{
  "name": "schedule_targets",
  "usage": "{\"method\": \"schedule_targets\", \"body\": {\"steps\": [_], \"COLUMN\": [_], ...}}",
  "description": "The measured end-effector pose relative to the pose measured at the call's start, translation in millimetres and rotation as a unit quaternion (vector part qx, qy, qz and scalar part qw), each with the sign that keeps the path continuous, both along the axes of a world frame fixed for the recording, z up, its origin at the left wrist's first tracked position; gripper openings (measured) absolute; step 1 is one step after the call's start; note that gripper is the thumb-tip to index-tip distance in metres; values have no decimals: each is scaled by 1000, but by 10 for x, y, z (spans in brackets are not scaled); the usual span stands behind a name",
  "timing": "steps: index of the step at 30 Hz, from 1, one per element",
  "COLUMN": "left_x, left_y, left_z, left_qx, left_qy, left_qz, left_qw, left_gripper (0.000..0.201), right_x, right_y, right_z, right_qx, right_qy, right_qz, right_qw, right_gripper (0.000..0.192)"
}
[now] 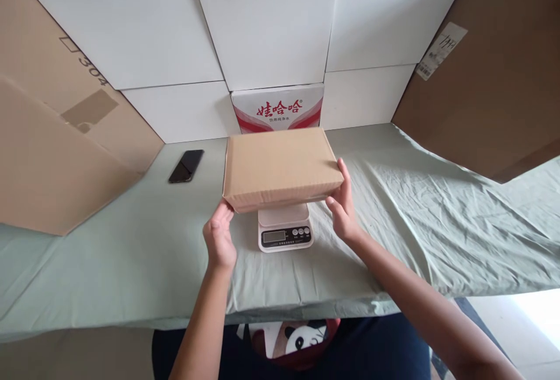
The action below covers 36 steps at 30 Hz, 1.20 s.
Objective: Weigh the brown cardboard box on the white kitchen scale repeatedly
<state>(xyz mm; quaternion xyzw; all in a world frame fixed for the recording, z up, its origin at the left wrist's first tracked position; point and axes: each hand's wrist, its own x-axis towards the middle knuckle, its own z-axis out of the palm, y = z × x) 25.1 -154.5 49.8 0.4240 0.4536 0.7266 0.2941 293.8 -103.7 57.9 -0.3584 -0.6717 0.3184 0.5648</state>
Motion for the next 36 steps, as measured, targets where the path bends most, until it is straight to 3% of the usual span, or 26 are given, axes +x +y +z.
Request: {"method": "schedule_targets", "body": {"steps": [3, 5, 10, 15, 20, 25, 27, 32, 36], "left_x": [-45, -63, -19, -11, -8, 10, -65, -436, -583], "left_y": [344, 640, 1126, 1157, 1182, 1186, 1173, 1144, 1162], "left_z": [226, 265, -32, -272, -303, -294, -258, -124, -93], "left_qx": [14, 1, -46, -70, -98, -122, -116, -75, -78], "left_qy": [6, 6, -25, -33, -49, -56, -65, -113, -116], "left_qz": [-27, -58, -58, -46, -39, -43, -45, 10, 34], "left_qw": [1000, 998, 997, 996, 993, 990, 990, 991, 990], "left_gripper": [91, 95, 97, 89, 86, 85, 81, 86, 87], "right_x": [-97, -157, -220, -198, -196, -198, -109, 415, 652], "right_y": [274, 505, 910, 942, 943, 1052, 1148, 1393, 1441], "right_z": [223, 243, -83, -215, -181, -292, -359, -480, -496], "right_qx": [48, 63, 45, -7, -41, -47, -42, -47, -76], "right_qy": [-1, 8, 10, 15, 25, 34, 66, 166, 206], "right_qz": [-29, -32, -18, -20, -6, 2, -28, -202, -237], "right_qw": [998, 997, 999, 1000, 999, 998, 997, 964, 946], "right_gripper": [88, 83, 95, 92, 88, 87, 89, 84, 86]}}
